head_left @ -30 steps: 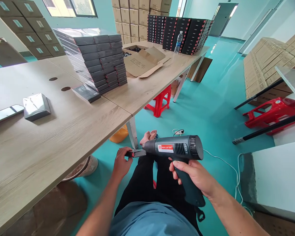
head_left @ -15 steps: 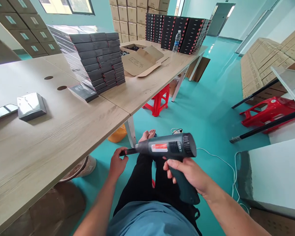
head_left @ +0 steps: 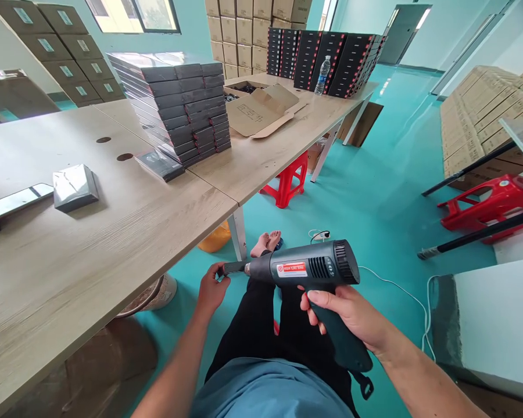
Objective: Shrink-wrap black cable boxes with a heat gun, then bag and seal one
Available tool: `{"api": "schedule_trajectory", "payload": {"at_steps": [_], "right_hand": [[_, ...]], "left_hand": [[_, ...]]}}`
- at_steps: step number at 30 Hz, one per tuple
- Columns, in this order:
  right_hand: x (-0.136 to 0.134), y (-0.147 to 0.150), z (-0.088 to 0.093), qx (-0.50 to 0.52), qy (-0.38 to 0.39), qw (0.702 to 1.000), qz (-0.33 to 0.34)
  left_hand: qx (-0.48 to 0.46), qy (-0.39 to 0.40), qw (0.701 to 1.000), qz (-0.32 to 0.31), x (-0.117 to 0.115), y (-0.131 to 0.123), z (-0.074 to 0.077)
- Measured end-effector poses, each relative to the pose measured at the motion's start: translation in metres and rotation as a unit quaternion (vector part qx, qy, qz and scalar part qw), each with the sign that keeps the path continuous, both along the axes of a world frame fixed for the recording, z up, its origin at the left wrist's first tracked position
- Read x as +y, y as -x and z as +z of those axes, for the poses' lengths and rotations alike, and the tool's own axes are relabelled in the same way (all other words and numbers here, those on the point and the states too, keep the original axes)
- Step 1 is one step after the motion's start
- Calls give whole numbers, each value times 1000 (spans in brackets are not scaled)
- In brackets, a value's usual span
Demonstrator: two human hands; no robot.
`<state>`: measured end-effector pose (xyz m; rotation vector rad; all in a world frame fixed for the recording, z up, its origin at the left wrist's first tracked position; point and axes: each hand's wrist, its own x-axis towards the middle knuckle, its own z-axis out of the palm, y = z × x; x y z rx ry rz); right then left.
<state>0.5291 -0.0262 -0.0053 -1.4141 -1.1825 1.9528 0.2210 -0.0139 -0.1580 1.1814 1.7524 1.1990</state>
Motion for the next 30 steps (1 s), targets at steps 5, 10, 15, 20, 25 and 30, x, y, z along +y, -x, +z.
{"api": "schedule_trajectory", "payload": {"at_steps": [5, 10, 15, 20, 25, 30], "right_hand": [[7, -2, 2, -9, -23, 998, -53], [8, 4, 9, 65, -15, 998, -22], [1, 8, 7, 23, 0, 998, 56], [-23, -4, -1, -34, 46, 987, 150], [-21, -11, -21, -13, 71, 994, 83], [11, 11, -31, 69, 59, 992, -86]], "left_hand": [[-89, 0, 996, 5, 2, -2, 1], [-291, 1, 955, 60, 11, -11, -4], [-469, 59, 877, 84, 18, -14, -11], [-567, 102, 816, 42, 18, -10, -13], [-626, 150, 763, -53, 7, -12, -7], [-650, 159, 740, -60, -3, -17, -6]]}}
